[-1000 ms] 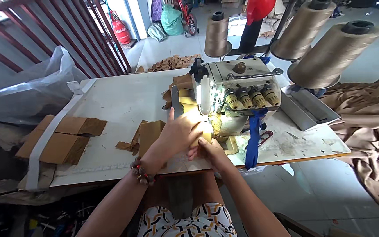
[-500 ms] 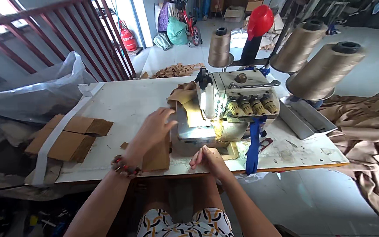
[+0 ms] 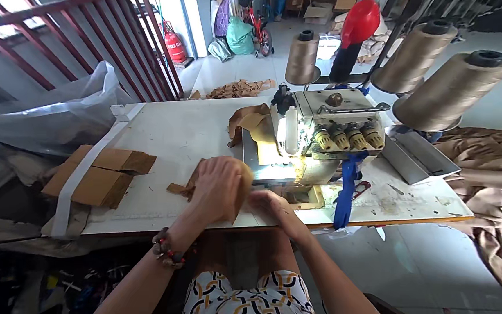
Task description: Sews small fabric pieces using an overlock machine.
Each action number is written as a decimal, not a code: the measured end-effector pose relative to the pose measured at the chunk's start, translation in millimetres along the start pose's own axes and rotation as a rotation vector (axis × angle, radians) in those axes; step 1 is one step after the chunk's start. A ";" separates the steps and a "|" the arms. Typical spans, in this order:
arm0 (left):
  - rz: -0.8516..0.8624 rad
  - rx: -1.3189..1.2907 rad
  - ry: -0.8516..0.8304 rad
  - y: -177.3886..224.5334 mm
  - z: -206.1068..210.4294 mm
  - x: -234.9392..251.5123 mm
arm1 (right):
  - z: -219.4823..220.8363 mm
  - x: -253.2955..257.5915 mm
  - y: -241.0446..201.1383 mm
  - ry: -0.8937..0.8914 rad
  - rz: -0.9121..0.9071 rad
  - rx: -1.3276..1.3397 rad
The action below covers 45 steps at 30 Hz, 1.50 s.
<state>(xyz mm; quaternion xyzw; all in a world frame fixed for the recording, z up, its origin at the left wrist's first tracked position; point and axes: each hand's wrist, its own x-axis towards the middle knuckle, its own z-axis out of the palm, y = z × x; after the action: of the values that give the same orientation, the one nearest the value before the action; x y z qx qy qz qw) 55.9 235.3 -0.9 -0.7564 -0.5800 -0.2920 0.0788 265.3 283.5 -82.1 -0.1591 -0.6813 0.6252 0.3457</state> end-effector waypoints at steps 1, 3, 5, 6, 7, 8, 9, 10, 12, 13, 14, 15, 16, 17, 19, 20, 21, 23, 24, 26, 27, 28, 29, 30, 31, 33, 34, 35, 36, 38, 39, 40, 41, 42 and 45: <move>0.042 -0.006 -0.016 17.0 4.1 3.4 | 5.9 -3.6 -3.7 0.017 0.043 0.072; 0.094 -0.003 -0.033 40.7 19.2 8.9 | 16.8 -11.2 -14.4 0.126 0.160 0.260; 0.107 0.007 -0.043 50.6 32.8 12.3 | 20.8 -14.0 -24.6 0.270 0.276 0.375; 0.108 0.015 -0.063 53.8 35.5 13.3 | 18.5 -15.7 -27.4 0.315 0.332 0.410; 0.111 0.023 -0.084 57.2 35.9 14.2 | 15.0 -17.5 -28.7 0.340 0.367 0.421; 0.113 0.041 -0.107 60.5 35.7 15.3 | 11.1 -19.1 -29.7 0.344 0.386 0.436; 0.111 0.060 -0.130 63.1 35.8 16.4 | 7.4 -20.1 -30.8 0.342 0.393 0.449; 0.106 0.072 -0.144 64.8 36.4 17.8 | 4.2 -20.0 -32.2 0.338 0.394 0.452; 0.105 0.098 -0.147 65.2 38.6 22.3 | -1.8 -16.0 -35.0 0.320 0.393 0.457; 0.102 0.115 -0.141 64.5 39.4 25.1 | -4.6 -12.8 -36.5 0.311 0.397 0.459; 0.097 0.126 -0.138 63.4 40.3 27.9 | -7.4 -9.6 -37.3 0.301 0.402 0.461; 0.097 0.137 -0.139 62.1 40.8 30.5 | -10.0 -6.5 -37.1 0.293 0.405 0.463; 0.098 0.147 -0.143 60.7 40.7 32.7 | -12.3 -3.6 -36.9 0.282 0.406 0.469; 0.100 0.153 -0.154 59.9 39.4 34.5 | -13.8 -0.7 -37.0 0.277 0.400 0.478; 0.131 0.139 -0.150 59.5 35.1 35.6 | -15.6 3.6 -37.1 0.278 0.388 0.494; 0.149 0.133 -0.145 59.7 32.6 34.9 | -16.1 5.1 -37.0 0.282 0.380 0.505; 0.158 0.127 -0.141 59.2 31.0 34.2 | -16.8 6.4 -36.8 0.278 0.373 0.521; 0.155 0.087 -0.155 53.9 30.0 36.5 | -18.4 8.2 -34.4 0.227 0.332 0.561; 0.136 0.044 -0.180 48.8 30.2 40.5 | -19.9 9.0 -31.7 0.179 0.299 0.573; 0.066 -0.040 -0.276 37.6 28.2 55.1 | -23.0 11.7 -27.2 0.090 0.251 0.551; 0.038 -0.057 -0.323 32.8 26.4 63.6 | -24.0 12.4 -25.7 0.062 0.236 0.531; 0.017 -0.068 -0.354 29.0 24.5 71.4 | -25.0 12.2 -24.3 0.039 0.225 0.510; 0.000 -0.083 -0.377 26.8 21.5 78.4 | -25.6 11.4 -22.8 0.024 0.216 0.488; -0.012 -0.107 -0.387 25.9 17.8 85.1 | -25.8 10.3 -20.9 0.018 0.209 0.467; -0.019 -0.124 -0.398 24.5 15.4 92.4 | -25.6 8.9 -18.7 0.018 0.208 0.450; -0.036 -0.125 -0.443 16.6 18.2 110.0 | -23.9 6.1 -13.5 0.036 0.212 0.412; -0.058 -0.094 -0.476 9.6 23.2 118.1 | -22.8 4.6 -11.1 0.048 0.217 0.398; -0.081 -0.072 -0.500 4.9 26.7 123.8 | -22.0 3.0 -8.7 0.054 0.216 0.390; -0.103 -0.060 -0.511 3.4 27.7 126.9 | -21.4 1.7 -6.8 0.059 0.208 0.375; -0.126 -0.087 -0.466 4.2 24.3 124.5 | -19.7 -1.3 -5.4 0.077 0.182 0.319; -0.119 -0.080 -0.426 -2.4 26.4 121.4 | -18.9 -2.9 -4.8 0.090 0.161 0.276; -0.127 -0.092 -0.381 -12.0 26.5 117.7 | -18.4 -4.7 -3.0 0.098 0.128 0.232; -0.152 -0.121 -0.311 -23.2 23.7 113.1 | -18.1 -6.2 -0.3 0.103 0.089 0.191; -0.207 -0.138 -0.260 -35.0 19.0 109.9 | -17.7 -7.5 3.0 0.105 0.050 0.161; -0.340 -0.094 -0.426 -82.9 21.8 110.2 | -18.1 -5.8 9.0 0.088 -0.029 0.117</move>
<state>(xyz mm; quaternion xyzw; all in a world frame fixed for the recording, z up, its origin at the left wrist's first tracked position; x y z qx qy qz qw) 4.3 363.0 21.9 -0.6952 -0.6880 -0.1623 -0.1304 279.6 294.7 -92.7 -0.1563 -0.6300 0.6513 0.3931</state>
